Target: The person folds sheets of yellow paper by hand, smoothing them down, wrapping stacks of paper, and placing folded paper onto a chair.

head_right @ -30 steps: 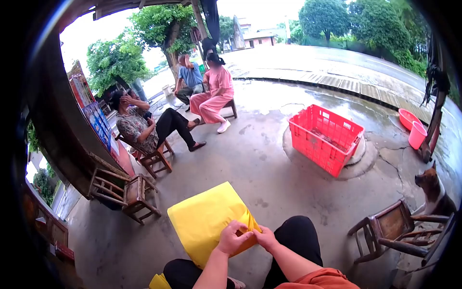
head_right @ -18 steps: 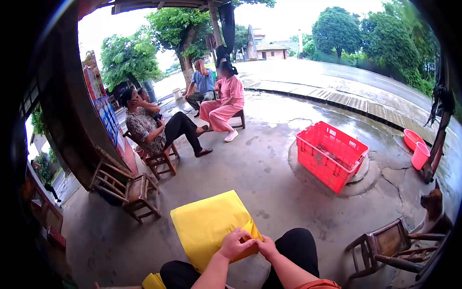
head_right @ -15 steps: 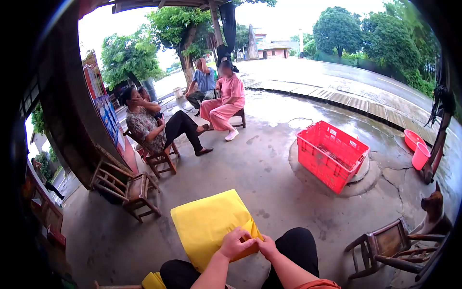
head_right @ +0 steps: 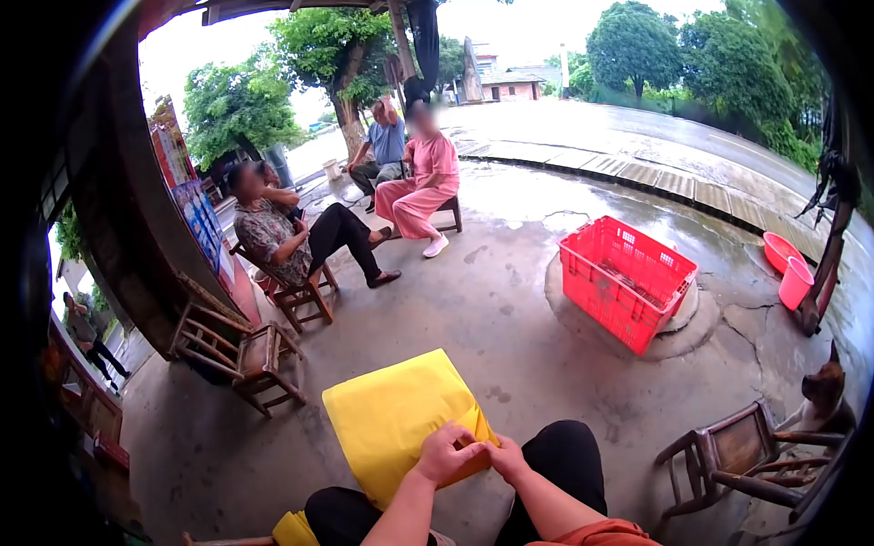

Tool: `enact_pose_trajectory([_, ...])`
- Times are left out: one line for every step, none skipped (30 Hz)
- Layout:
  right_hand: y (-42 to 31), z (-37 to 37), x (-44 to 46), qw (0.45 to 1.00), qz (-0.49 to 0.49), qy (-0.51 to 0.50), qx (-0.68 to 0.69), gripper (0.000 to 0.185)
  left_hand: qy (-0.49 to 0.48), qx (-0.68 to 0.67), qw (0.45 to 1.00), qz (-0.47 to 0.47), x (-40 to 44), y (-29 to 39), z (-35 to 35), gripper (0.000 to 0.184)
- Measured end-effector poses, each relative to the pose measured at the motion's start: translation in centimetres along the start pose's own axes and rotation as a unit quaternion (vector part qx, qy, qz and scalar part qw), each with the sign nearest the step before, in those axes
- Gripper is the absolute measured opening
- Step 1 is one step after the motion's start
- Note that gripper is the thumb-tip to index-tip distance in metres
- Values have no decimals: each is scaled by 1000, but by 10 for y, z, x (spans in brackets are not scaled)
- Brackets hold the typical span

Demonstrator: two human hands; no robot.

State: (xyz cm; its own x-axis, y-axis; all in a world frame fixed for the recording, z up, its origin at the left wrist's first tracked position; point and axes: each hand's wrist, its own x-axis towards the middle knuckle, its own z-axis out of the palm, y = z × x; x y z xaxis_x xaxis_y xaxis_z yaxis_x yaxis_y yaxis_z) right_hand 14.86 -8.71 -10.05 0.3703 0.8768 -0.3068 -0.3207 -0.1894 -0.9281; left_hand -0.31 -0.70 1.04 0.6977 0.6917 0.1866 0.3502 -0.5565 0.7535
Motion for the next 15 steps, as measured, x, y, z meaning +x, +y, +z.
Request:
enact_pose_trajectory([7, -6, 3, 999, -30, -9, 18, 33, -7, -6, 1000, 9, 2, -2, 3, 30])
enact_pose_trajectory([14, -9, 6, 997, -55, -39, 26, 32, 5, -10, 1000, 5, 3, -8, 7, 29])
enact_pose_trajectory([14, -13, 8, 996, -58, -49, 44, 29, 28, -5, 998, 47, 4, -15, 13, 30])
enact_pose_trajectory([9, -16, 9, 993, -69, -75, 59, 29, 25, -26, 998, 54, 4, -13, 10, 30])
enact_pose_trajectory([-8, -6, 7, 993, -74, -66, 67, 29, 16, -48, 998, 44, 8, -21, 12, 29])
enact_pose_trajectory([-6, -11, 17, 987, -106, -108, 62, 38, 25, -48, 997, 46, 11, -20, 9, 29])
enact_pose_trajectory([4, -17, 30, 987, -120, -98, 48, 38, 33, -38, 997, 53, 14, -22, 4, 30])
enact_pose_trajectory([10, -17, 30, 986, -117, -107, 41, 38, 30, -23, 998, 40, 14, -27, 6, 30])
enact_pose_trajectory([11, -22, 28, 988, -111, -101, 47, 38, 30, -28, 998, 44, 14, -25, 6, 30])
enact_pose_trajectory([11, -21, 34, 988, -109, -97, 56, 37, 19, -31, 999, 33, 17, -25, 2, 30])
enact_pose_trajectory([16, -32, 24, 990, -93, -93, 52, 37, 4, -45, 999, 5, 8, -18, 10, 30])
enact_pose_trajectory([14, -26, 25, 991, -88, -80, 53, 38, 5, -49, 999, 1, 7, -20, 6, 30])
enact_pose_trajectory([15, -28, 16, 994, -77, -62, 51, 38, 1, -39, 999, -2, 2, -18, 9, 31])
enact_pose_trajectory([13, -28, 14, 994, -77, -65, 48, 39, -6, -26, 1000, 3, 5, -18, 10, 32])
enact_pose_trajectory([7, -24, 8, 994, -81, -63, 47, 39, -16, -34, 999, 7, 5, -17, 9, 32])
